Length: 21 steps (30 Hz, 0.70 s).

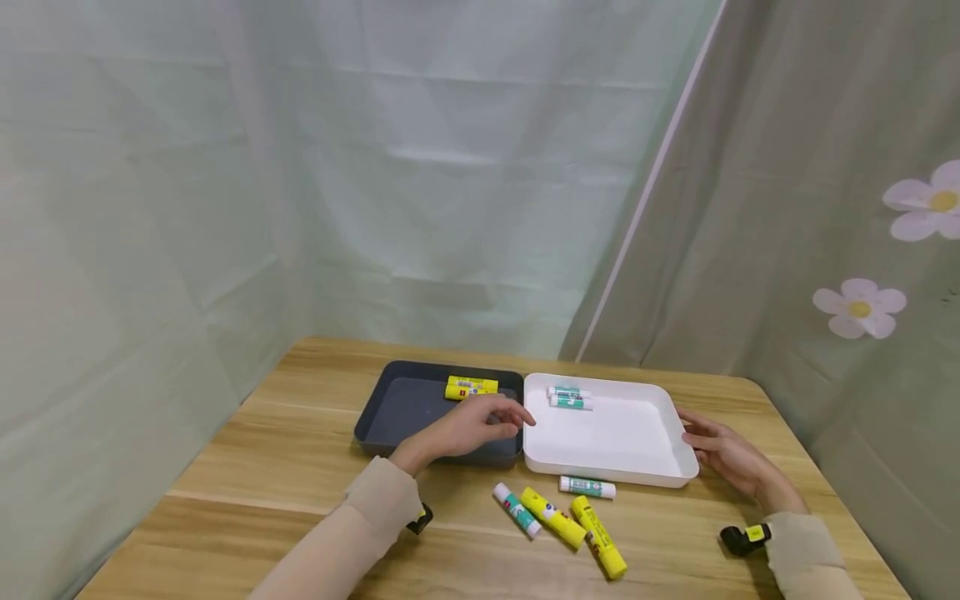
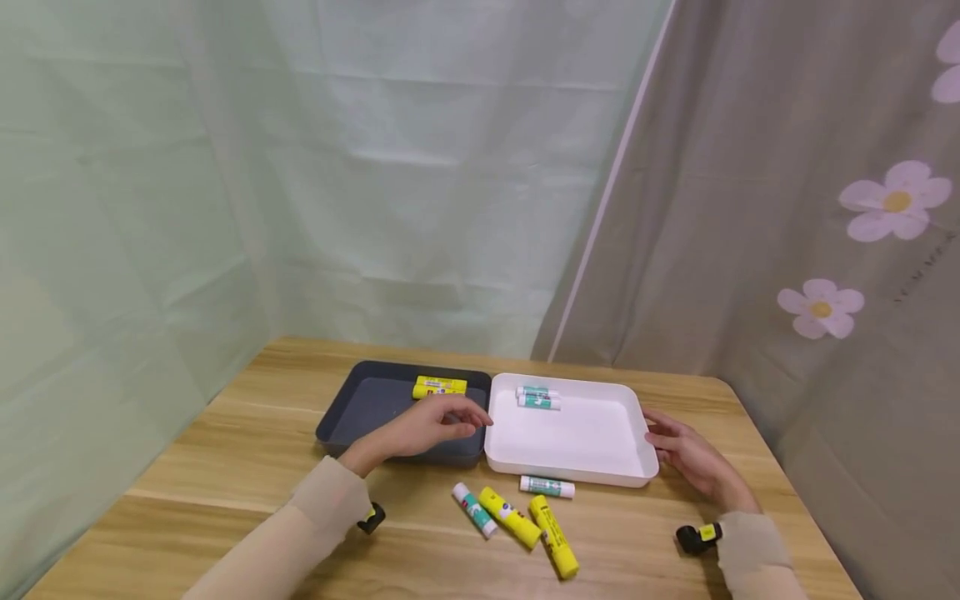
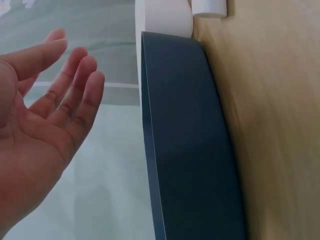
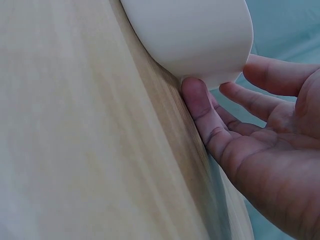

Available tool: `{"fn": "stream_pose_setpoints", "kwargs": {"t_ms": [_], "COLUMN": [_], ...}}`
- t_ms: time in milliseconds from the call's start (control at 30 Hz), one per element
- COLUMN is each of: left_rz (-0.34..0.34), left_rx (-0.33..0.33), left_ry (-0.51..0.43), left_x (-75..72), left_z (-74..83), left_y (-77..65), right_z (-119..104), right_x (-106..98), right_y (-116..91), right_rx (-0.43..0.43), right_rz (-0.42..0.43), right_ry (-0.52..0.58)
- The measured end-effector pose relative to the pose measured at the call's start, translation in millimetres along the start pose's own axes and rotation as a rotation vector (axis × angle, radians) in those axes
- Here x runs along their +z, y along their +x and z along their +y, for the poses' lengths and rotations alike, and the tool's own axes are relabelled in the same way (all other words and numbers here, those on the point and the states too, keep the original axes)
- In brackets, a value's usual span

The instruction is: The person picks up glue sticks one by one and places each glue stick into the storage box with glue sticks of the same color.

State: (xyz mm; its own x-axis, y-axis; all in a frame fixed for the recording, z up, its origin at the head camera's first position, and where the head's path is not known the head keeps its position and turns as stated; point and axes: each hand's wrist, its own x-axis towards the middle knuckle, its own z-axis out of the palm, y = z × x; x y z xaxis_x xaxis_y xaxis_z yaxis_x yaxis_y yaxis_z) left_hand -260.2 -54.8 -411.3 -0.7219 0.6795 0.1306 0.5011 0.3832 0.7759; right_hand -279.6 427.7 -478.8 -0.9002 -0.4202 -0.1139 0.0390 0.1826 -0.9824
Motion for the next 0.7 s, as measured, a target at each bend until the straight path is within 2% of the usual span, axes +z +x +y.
{"fn": "stream_pose_setpoints", "kwargs": {"t_ms": [133, 333, 500, 700], "left_rz": [0.005, -0.022, -0.07, -0.1], "left_rx": [0.002, -0.014, -0.023, 0.016], "left_ry": [0.024, 0.002, -0.018, 0.05], "left_x": [1.3, 4.8, 11.3, 17.5], "left_z": [0.3, -2.6, -4.7, -3.6], "left_y": [-14.2, -35.2, -44.7, -51.3], "right_z": [-0.9, -4.1, -3.4, -1.4], "right_x": [3.2, 5.7, 4.4, 2.7], "right_y": [0.3, 3.9, 3.6, 0.3], "right_rx": [0.012, 0.02, 0.009, -0.004], "right_rz": [0.008, 0.036, 0.031, 0.016], "right_ry": [-0.008, -0.025, -0.014, 0.002]}}
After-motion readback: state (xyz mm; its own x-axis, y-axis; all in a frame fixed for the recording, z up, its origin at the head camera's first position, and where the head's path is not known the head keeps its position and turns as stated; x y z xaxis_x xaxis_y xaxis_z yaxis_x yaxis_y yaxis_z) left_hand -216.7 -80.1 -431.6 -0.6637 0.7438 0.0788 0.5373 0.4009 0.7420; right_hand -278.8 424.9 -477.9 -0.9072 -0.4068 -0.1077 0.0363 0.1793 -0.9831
